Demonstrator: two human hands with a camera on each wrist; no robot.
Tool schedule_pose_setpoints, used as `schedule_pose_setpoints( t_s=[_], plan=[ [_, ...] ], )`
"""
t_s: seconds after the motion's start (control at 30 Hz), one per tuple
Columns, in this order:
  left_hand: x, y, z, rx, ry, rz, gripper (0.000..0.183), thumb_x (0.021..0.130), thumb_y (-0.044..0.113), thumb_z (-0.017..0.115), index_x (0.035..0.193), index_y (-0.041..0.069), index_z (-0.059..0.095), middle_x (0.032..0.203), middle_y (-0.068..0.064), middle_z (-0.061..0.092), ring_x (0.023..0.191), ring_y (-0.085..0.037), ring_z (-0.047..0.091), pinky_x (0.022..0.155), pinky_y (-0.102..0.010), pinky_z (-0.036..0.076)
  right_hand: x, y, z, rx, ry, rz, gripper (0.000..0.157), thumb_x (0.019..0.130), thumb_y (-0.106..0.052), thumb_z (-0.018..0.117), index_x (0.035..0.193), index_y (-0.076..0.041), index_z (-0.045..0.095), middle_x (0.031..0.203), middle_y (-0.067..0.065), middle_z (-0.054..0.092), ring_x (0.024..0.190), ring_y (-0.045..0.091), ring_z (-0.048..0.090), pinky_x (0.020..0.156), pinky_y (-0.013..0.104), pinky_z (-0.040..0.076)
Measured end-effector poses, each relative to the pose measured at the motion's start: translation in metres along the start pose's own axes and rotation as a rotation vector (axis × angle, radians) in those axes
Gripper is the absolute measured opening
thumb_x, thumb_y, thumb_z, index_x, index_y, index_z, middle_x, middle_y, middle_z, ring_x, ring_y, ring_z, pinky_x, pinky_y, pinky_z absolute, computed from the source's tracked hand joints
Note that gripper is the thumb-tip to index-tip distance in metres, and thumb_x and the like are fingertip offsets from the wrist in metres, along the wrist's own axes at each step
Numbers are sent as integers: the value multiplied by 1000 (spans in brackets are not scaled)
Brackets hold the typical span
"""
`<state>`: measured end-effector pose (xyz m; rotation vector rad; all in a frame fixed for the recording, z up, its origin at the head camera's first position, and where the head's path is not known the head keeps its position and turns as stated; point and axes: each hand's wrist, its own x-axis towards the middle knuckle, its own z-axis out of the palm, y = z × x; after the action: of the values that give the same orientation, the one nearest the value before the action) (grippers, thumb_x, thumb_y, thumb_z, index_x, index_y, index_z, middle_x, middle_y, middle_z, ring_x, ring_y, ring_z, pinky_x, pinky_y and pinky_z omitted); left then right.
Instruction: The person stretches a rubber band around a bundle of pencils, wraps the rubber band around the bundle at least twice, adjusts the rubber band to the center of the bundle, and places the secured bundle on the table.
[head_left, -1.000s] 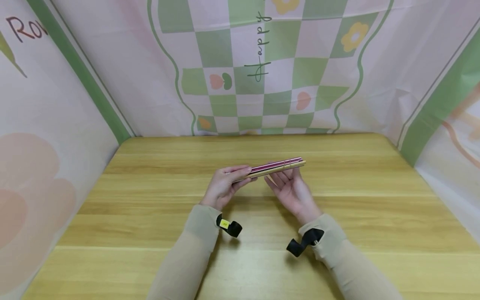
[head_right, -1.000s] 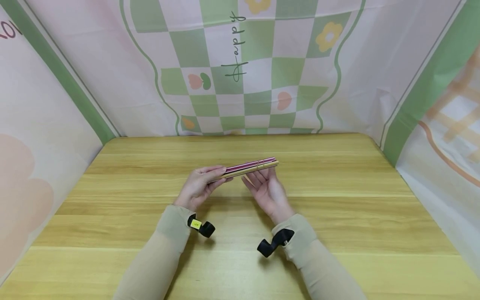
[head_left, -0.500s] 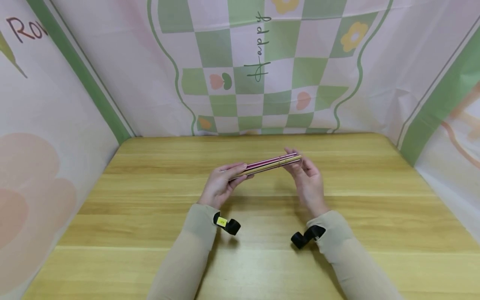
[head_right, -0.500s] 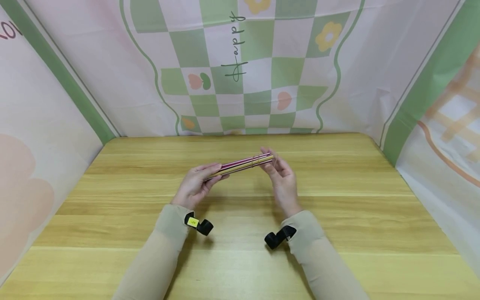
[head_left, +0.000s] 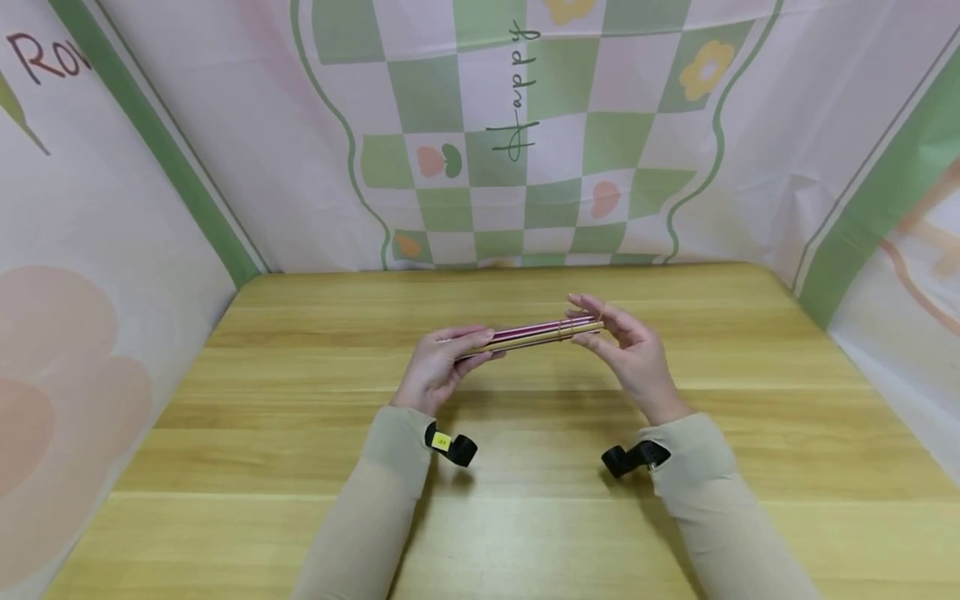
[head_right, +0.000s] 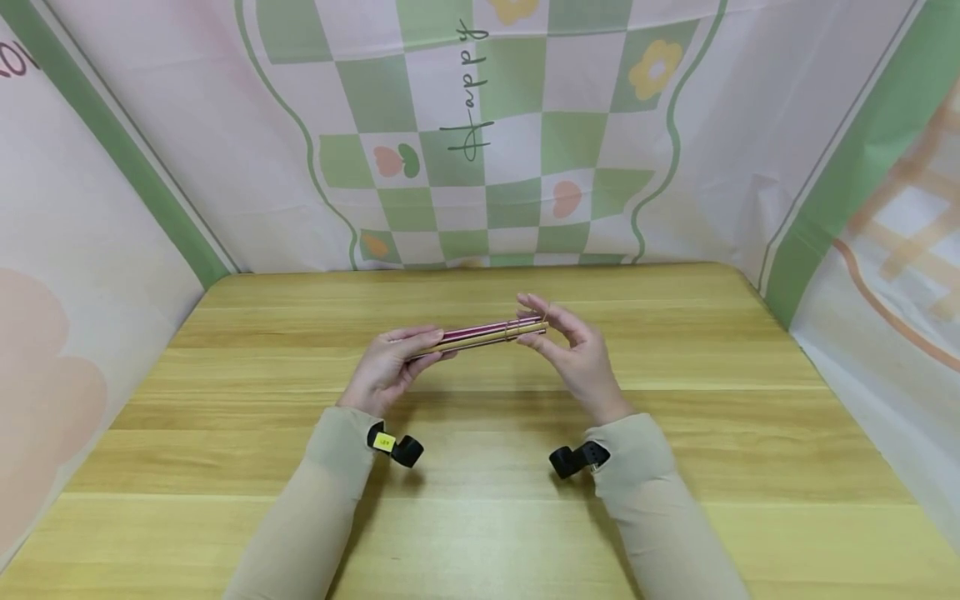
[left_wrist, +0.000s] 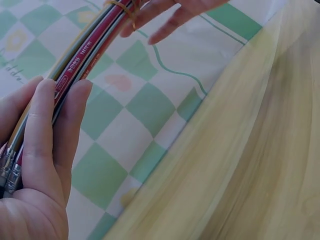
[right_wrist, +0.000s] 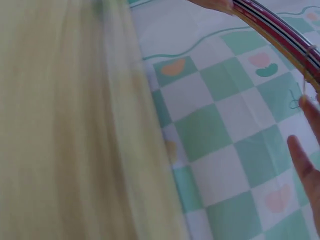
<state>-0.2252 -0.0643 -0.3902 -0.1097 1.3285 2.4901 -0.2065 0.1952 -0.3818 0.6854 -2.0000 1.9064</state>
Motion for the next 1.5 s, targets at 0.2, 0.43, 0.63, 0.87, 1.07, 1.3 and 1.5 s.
schedule_pose_setpoints(
  t_s=[0.2, 0.43, 0.63, 0.87, 1.07, 1.3, 1.5],
  plan=[
    [-1, 3, 1, 40, -3, 11, 11, 88, -8, 69, 97, -4, 74, 106, -19, 68, 81, -27, 75, 76, -20, 63, 1, -4, -4, -61, -39, 17, 29, 86, 10, 70, 114, 1, 71, 113, -4, 75, 108, 4, 65, 96, 15, 54],
    [-3, 7, 2, 72, 5, 27, 11, 86, -9, 70, 95, -3, 75, 103, -18, 70, 80, -27, 75, 75, -23, 64, 3, -7, -6, -81, -33, 117, 22, 85, 5, 73, 105, -5, 76, 101, -11, 75, 92, 1, 65, 77, 10, 55],
    [-4, 10, 3, 97, -6, 16, 14, 87, -7, 70, 100, -6, 73, 104, -18, 69, 80, -27, 75, 75, -23, 64, 4, -9, -9, -4, -43, 203, 20, 85, 3, 74, 102, -8, 76, 97, -12, 75, 76, 2, 61, 63, 12, 54],
    [-5, 13, 2, 128, -23, 27, 19, 87, -6, 70, 107, -10, 70, 104, -20, 71, 81, -26, 75, 78, -26, 64, 3, -9, -12, 62, -77, 241, 22, 89, 2, 70, 106, -11, 76, 101, -10, 73, 83, 3, 63, 73, 14, 57],
    [-5, 14, 0, 118, -16, 24, 17, 87, -7, 70, 104, -9, 70, 105, -19, 70, 81, -26, 75, 78, -25, 64, 4, -8, -19, 235, -145, 217, 27, 96, 7, 53, 107, -8, 72, 102, -1, 73, 89, 11, 70, 89, 21, 59],
    [-6, 18, -1, 113, -21, 28, 12, 87, -8, 68, 98, -5, 72, 105, -19, 68, 81, -27, 75, 78, -26, 64, 6, -8, -19, 278, -118, 224, 24, 97, 4, 55, 108, -10, 71, 103, 0, 73, 91, 12, 71, 89, 22, 60],
    [-8, 16, 6, 130, -48, 3, 13, 86, -10, 69, 98, -6, 72, 102, -18, 69, 81, -27, 75, 79, -29, 64, 6, -7, -6, 369, -39, 157, 24, 105, -14, 50, 116, -5, 68, 112, 2, 74, 102, 17, 70, 90, 25, 59]
  ],
)
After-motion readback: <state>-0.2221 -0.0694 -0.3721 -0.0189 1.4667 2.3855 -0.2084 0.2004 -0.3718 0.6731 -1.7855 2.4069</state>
